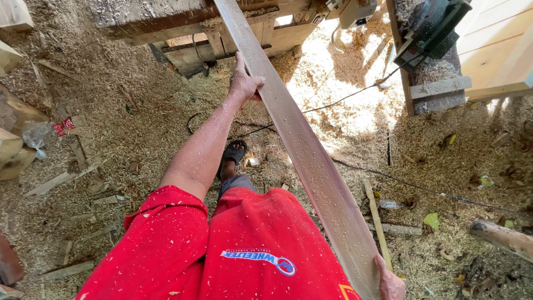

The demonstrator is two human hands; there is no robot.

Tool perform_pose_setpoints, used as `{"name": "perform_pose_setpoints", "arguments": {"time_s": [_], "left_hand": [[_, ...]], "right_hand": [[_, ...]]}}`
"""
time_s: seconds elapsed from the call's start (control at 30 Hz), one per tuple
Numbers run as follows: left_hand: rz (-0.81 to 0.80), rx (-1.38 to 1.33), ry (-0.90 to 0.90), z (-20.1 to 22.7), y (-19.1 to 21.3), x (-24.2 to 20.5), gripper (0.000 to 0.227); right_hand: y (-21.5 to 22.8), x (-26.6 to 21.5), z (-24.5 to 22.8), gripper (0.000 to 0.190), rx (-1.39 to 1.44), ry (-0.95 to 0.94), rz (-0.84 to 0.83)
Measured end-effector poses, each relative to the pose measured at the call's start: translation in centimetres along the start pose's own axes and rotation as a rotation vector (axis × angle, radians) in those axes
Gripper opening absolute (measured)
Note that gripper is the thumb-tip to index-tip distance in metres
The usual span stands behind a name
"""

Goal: Inspecting and moving a long wood plank in a woodworking workshop.

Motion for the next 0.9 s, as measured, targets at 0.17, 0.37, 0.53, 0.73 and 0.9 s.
{"name": "perform_pose_setpoints", "arguments": {"time_s": [0.17,0.37,0.53,0.73,0.9], "left_hand": [[0.013,0.012,-0.013,-0.1,0.3,0.8,0.121],[0.032,0.005,-0.01,-0.2,0.7,1.3,0.122],[0.005,-0.086,-0.025,0.6,0.7,1.4,0.121],[0.006,-0.055,-0.028,0.8,1.1,2.0,0.12],[0.012,-0.008,-0.036,-0.7,1.7,4.3,0.121]], "right_hand": [[0.0,-0.5,-0.5,0.093,0.048,-0.027,0.015],[-0.1,-1.0,-1.2,0.091,0.019,-0.035,0.016],[-0.2,-0.9,-1.8,0.091,0.083,-0.023,0.032],[-0.1,-1.7,-2.8,0.09,0.104,-0.032,0.042],[-0.7,-1.5,-3.2,0.092,0.107,-0.05,0.053]]}}
Point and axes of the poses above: each hand's wrist, its own x-axis towards the middle knuckle, its own y-axis out of the back of the hand, z = x × y, the point moved 9 cm from there along x, towards the middle knuckle, and after that the axes turned 5 degrees about -z, right-handed, at the moved point
